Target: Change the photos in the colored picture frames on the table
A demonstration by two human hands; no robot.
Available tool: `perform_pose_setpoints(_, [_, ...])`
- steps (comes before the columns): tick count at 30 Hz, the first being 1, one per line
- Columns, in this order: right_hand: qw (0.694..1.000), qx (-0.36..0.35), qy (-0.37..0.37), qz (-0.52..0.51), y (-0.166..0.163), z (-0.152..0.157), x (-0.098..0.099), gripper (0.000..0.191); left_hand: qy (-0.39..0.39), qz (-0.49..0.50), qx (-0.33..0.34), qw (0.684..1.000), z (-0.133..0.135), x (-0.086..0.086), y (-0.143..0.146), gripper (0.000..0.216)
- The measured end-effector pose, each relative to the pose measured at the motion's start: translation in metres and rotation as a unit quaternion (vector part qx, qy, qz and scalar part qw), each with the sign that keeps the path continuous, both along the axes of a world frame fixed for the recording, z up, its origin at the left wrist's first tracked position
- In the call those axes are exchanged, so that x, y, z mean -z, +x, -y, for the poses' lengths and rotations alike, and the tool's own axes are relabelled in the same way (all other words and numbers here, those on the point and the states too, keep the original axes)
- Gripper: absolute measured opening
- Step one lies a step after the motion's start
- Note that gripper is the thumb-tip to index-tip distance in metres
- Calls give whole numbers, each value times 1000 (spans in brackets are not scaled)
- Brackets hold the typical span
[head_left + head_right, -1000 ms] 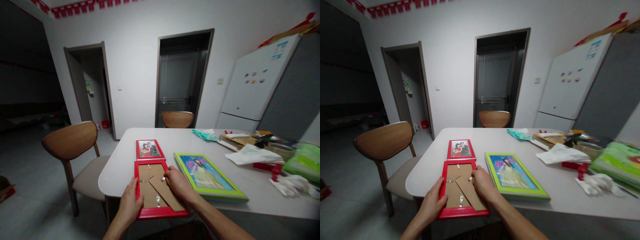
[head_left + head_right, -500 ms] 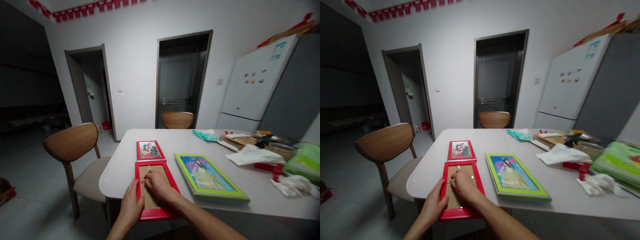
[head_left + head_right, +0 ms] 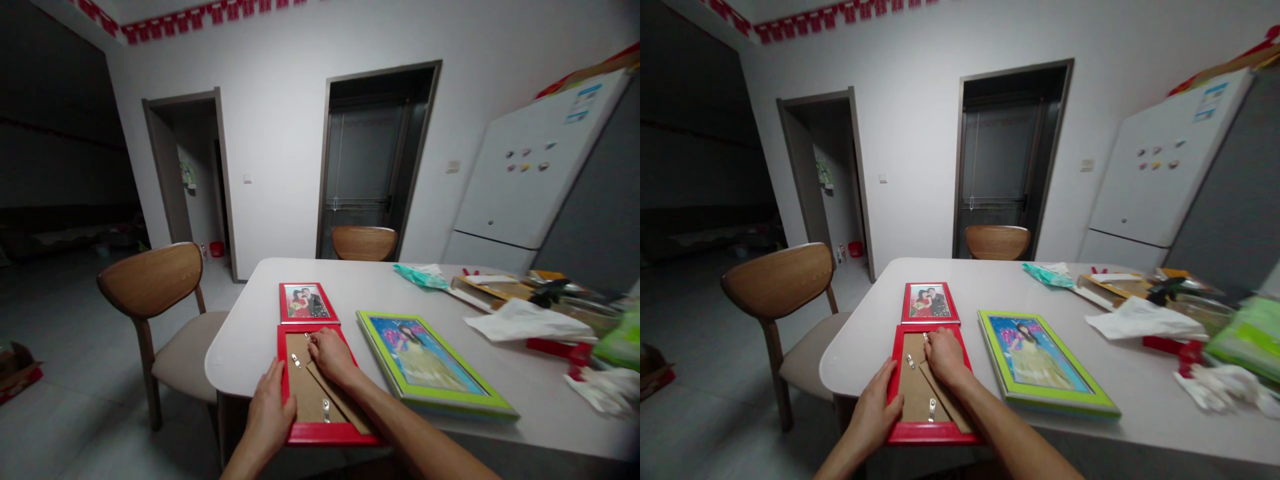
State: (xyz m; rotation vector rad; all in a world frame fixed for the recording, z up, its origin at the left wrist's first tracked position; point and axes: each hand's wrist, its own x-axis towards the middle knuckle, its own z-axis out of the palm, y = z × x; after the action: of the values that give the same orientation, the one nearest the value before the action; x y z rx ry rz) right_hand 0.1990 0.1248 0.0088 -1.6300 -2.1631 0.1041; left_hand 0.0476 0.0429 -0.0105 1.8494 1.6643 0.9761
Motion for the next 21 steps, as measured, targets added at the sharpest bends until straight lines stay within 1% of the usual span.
perform_pose_setpoints(6, [1000,24,-13,7,1,-9,2,29,4,-8,11,1000,-2,1,0,55])
perform_pose_setpoints(11, [1000,19,-20,5,1,-5,-2,29,1,8,7,1000,-4,3,0,56])
perform_pose_setpoints(13, [1000,-11,-18,-12,6,5,-7,33,5,5,10,1000,-5,4,0,57])
perform_pose_setpoints(16, [991,-105,-25,-73,20,30,-16,34,11,3,12,1000,-4,4,-1,56])
perform_pose_setpoints(18, [978,-173,-59,-99,31,50,-23,28,13,-2,12,1000,-3,4,0,56])
perform_pose_setpoints(20, [966,-215,-104,-97,39,67,-29,23,13,-12,9,1000,-2,2,0,56])
perform_pose_setpoints(21, [963,-224,-121,-91,42,73,-30,22,12,-17,6,1000,-2,2,1,56])
